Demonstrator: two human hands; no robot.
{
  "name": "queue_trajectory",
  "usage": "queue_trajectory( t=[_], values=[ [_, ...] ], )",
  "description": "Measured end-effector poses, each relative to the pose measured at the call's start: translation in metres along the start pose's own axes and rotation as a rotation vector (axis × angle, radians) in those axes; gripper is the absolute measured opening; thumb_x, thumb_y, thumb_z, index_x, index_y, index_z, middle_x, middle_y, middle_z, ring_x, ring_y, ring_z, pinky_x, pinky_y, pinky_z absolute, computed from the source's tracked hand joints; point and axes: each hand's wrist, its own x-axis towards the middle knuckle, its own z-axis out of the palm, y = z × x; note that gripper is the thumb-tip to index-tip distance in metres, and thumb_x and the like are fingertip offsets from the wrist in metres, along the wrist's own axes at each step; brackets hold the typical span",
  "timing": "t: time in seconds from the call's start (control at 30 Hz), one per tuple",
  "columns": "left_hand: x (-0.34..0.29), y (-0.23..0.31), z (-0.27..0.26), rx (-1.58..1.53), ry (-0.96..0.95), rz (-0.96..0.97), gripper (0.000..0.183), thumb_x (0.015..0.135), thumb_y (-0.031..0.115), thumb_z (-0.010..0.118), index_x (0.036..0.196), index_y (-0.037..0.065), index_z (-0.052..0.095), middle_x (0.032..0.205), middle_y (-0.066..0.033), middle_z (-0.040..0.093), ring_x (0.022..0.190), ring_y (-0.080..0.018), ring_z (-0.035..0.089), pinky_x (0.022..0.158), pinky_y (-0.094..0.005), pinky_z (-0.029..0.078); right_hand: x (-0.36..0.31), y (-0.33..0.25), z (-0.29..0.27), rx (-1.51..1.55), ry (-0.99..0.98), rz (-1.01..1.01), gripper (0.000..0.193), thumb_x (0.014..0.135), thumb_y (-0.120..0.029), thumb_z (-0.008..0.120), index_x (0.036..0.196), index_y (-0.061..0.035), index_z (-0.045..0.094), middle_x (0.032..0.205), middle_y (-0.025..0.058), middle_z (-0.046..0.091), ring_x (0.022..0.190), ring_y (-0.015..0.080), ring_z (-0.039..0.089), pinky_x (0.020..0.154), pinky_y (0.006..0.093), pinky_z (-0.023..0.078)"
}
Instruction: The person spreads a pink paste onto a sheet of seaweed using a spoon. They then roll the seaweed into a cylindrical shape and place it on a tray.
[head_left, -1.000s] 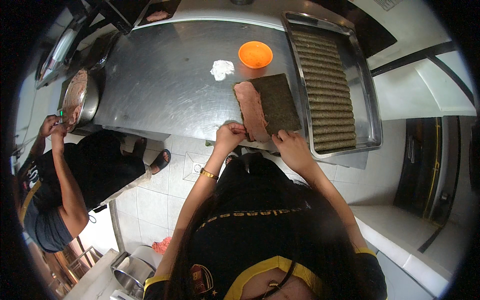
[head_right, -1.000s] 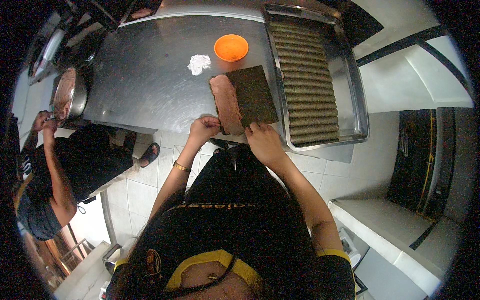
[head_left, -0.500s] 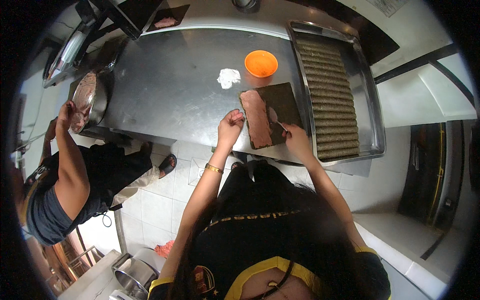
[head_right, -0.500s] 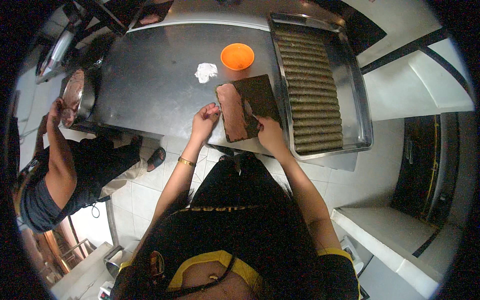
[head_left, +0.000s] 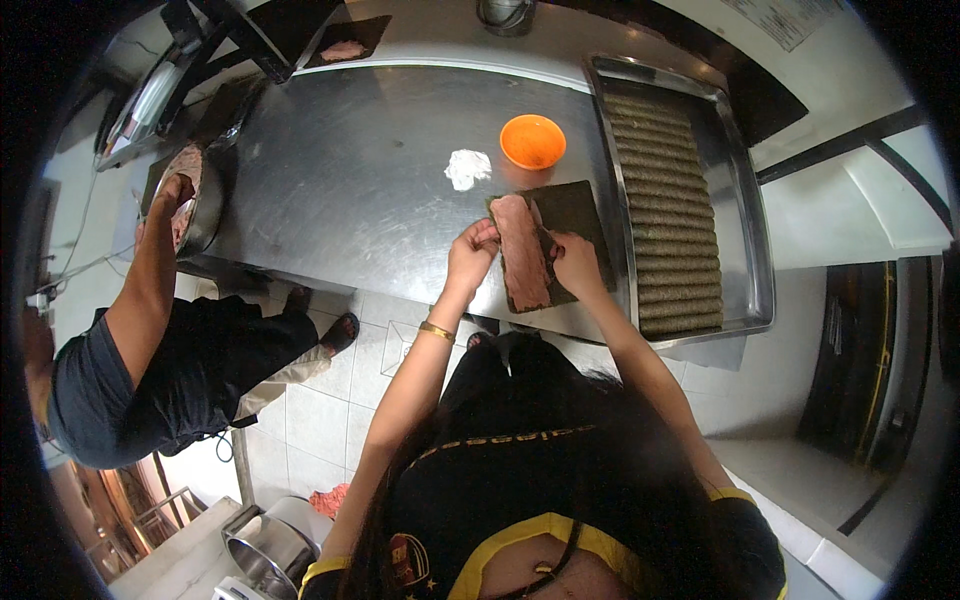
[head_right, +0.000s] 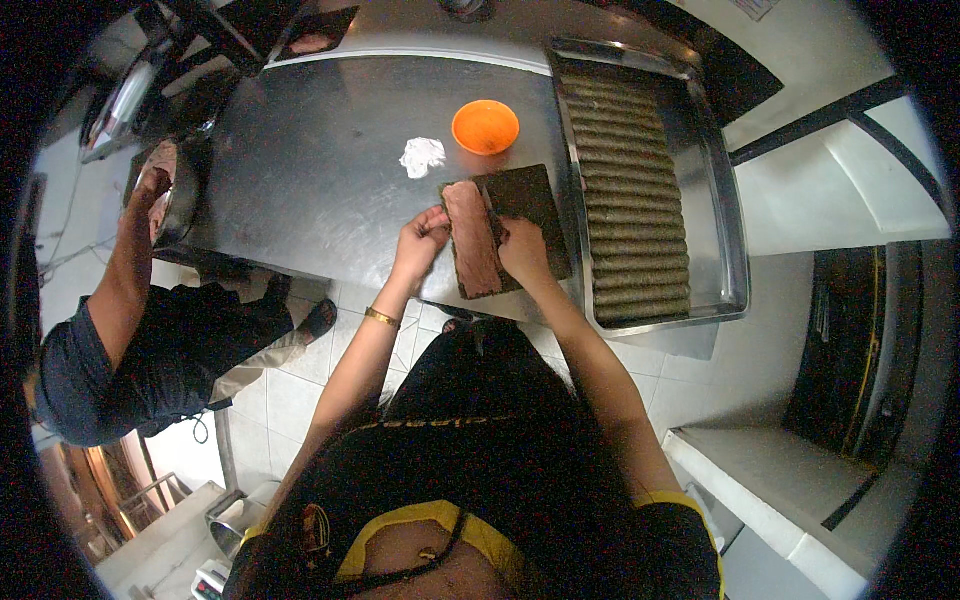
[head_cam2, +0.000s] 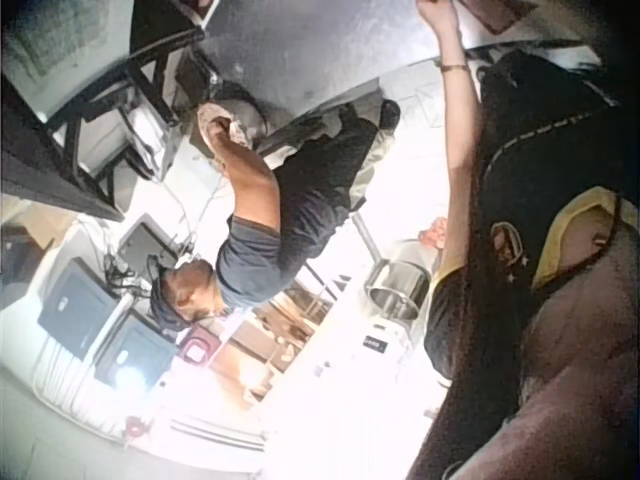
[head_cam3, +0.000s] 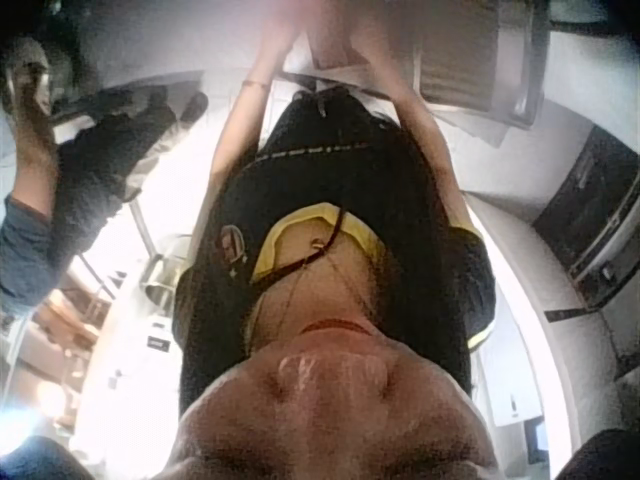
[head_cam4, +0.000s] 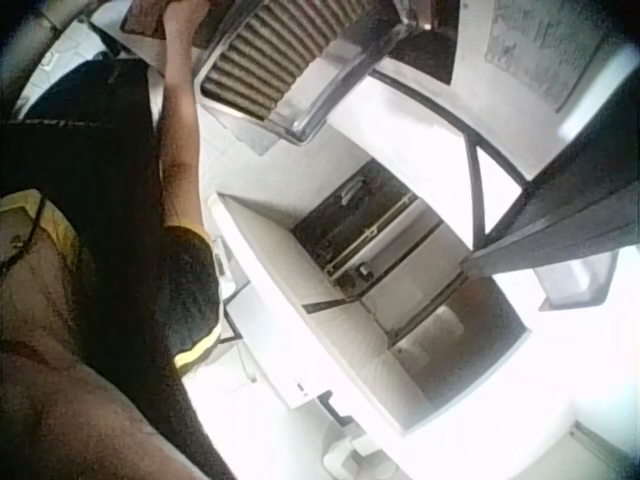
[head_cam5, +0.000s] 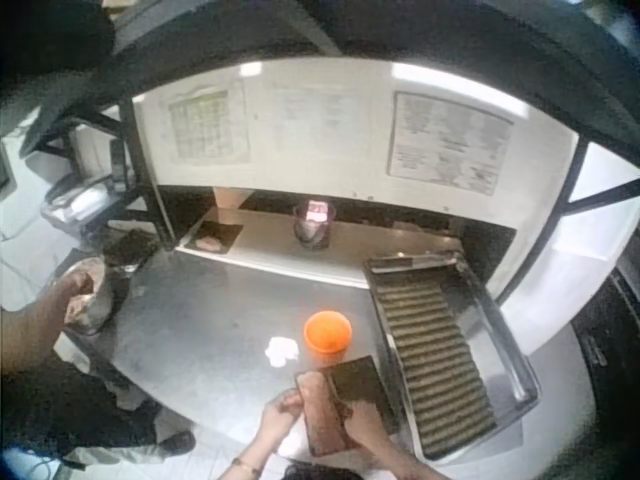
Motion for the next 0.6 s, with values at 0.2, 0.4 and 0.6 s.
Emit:
queue_trajectory(
  t=[0.2, 0.4, 0.6],
  values=[
    [0.001, -0.006, -0.005, -0.039, -0.021, 0.008, 0.046, 0.08, -0.01, 0.047, 0.126, -0.007, 0.042, 0.113, -0.0079, 0.058, 0.095, -0.0105, 0.054, 0.08, -0.0207, 0.044, 0.008, -0.004, -0.011, 0.044, 0.096, -0.06, 0.035, 0.075, 0.003, 0.046, 0.105, -0.0028, 0.062, 0.083, 0.017, 0.059, 0.077, 0.0337, 0.059, 0.068, 0.0395, 0.047],
    [0.003, -0.006, -0.004, -0.126, -0.046, -0.038, 0.045, 0.082, -0.009, 0.045, 0.127, -0.004, 0.043, 0.114, -0.0073, 0.056, 0.095, -0.0116, 0.055, 0.079, -0.0225, 0.046, -0.041, -0.032, -0.003, -0.202, 0.068, -0.026, 0.035, 0.074, -0.003, 0.051, 0.109, 0.0015, 0.055, 0.1, 0.0211, 0.052, 0.083, 0.0375, 0.058, 0.072, 0.0428, 0.049],
    [0.002, 0.0, -0.005, -0.25, -0.07, -0.111, 0.042, 0.086, -0.007, 0.043, 0.127, -0.001, 0.044, 0.115, -0.007, 0.055, 0.099, -0.0138, 0.055, 0.084, -0.0256, 0.047, -0.04, -0.04, 0.006, -0.17, -0.054, -0.061, 0.033, 0.075, 0.003, 0.048, 0.106, -0.0016, 0.057, 0.09, 0.0175, 0.053, 0.078, 0.0356, 0.058, 0.069, 0.0439, 0.048]
  ],
)
